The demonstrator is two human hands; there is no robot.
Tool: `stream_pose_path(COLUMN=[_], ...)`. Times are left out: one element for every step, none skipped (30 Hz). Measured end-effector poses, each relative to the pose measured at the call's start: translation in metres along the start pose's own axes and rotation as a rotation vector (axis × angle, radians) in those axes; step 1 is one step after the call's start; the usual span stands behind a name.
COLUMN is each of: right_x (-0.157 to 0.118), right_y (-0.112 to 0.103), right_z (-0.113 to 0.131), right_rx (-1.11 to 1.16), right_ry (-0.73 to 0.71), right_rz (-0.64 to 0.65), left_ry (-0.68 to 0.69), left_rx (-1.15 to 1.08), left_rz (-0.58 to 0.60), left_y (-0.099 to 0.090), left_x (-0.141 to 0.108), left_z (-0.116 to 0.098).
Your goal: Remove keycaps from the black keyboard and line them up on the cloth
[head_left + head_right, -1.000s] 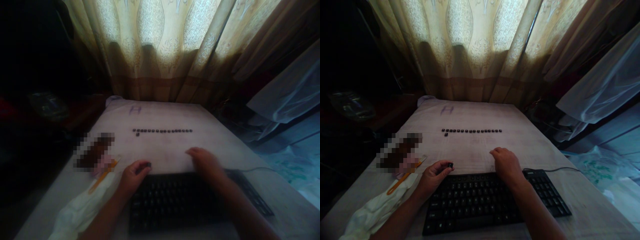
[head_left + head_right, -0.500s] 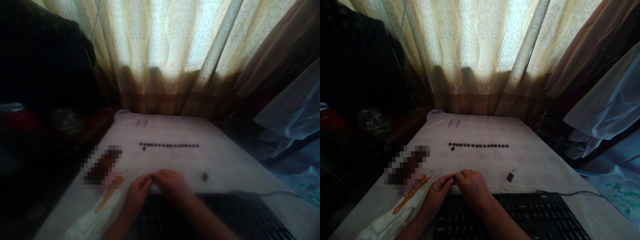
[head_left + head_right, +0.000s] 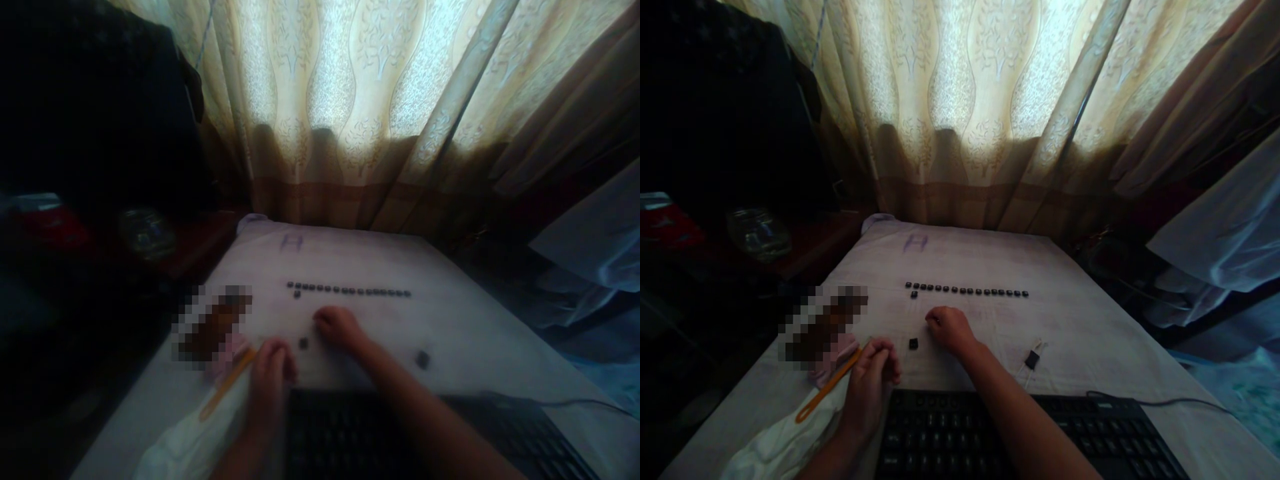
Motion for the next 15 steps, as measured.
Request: stream_pose_path(right_x=[-0.001,-0.004,-0.006,-0.008,-0.011,-0.013,-0.015,-0.017,-0.018,-0.019,-0.020,-0.020,-0.020,-0.020,-0.020], right_y=[0.001,0.002,0.002,0.003,0.004,0.004,0.005,0.006,0.006,0.007,0.008,0.008,0.009,0.009,0.010], right_z=[0.002,0.005,0.008,0.011,0.014,0.015,0.016,0.017,0.017,0.017,0.017,0.018,0.018,0.019,0.020], right_rx=[0.006,0.013,0.019,0.023,0.028,0.033,0.042,0.052,0.061,0.062,0.051,0.027,-0.002,-0.032,-0.056], right_ry=[-0.022,-0.053,-0.088,-0.126,-0.159,-0.181,-0.190,-0.189,-0.183,-0.180,-0.183,-0.191,-0.199,-0.200,-0.194], right_rz=[0.022,0.048,0.076,0.105,0.130,0.148,0.158,0.164,0.166,0.169,0.172,0.174,0.172,0.166,0.156], left_ry=[0.016,0.027,0.033,0.035,0.034,0.033,0.030,0.028,0.026,0.025,0.021,0.018,0.015,0.012,0.009], left_rx=[-0.030,-0.046,-0.049,-0.042,-0.032,-0.025,-0.021,-0.022,-0.027,-0.033,-0.038,-0.042,-0.045,-0.047,-0.047], left_rz=[-0.036,-0.060,-0.075,-0.078,-0.074,-0.071,-0.068,-0.067,-0.066,-0.065,-0.064,-0.062,-0.062,-0.062,-0.062], left_y=[-0.002,-0.003,-0.004,-0.004,-0.004,-0.004,-0.003,-0.003,-0.002,-0.002,-0.001,-0.001,0.000,0.000,0.001], left_x=[0.000,0.001,0.001,0.002,0.002,0.003,0.003,0.003,0.003,0.003,0.002,0.002,0.002,0.001,0.001], left_z=[0.000,0.000,0.000,0.000,0.000,0.000,0.001,0.000,0.000,-0.001,-0.001,-0.002,-0.003,-0.004,-0.004])
Point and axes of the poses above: each hand's wrist, its own x-axis towards the middle knuckle, its own y-axis out of the palm, z = x × y, the point moved 2 cm from there along x, towards the middle knuckle, and after that the axes turned 5 degrees about z, right-handed, at the moved point
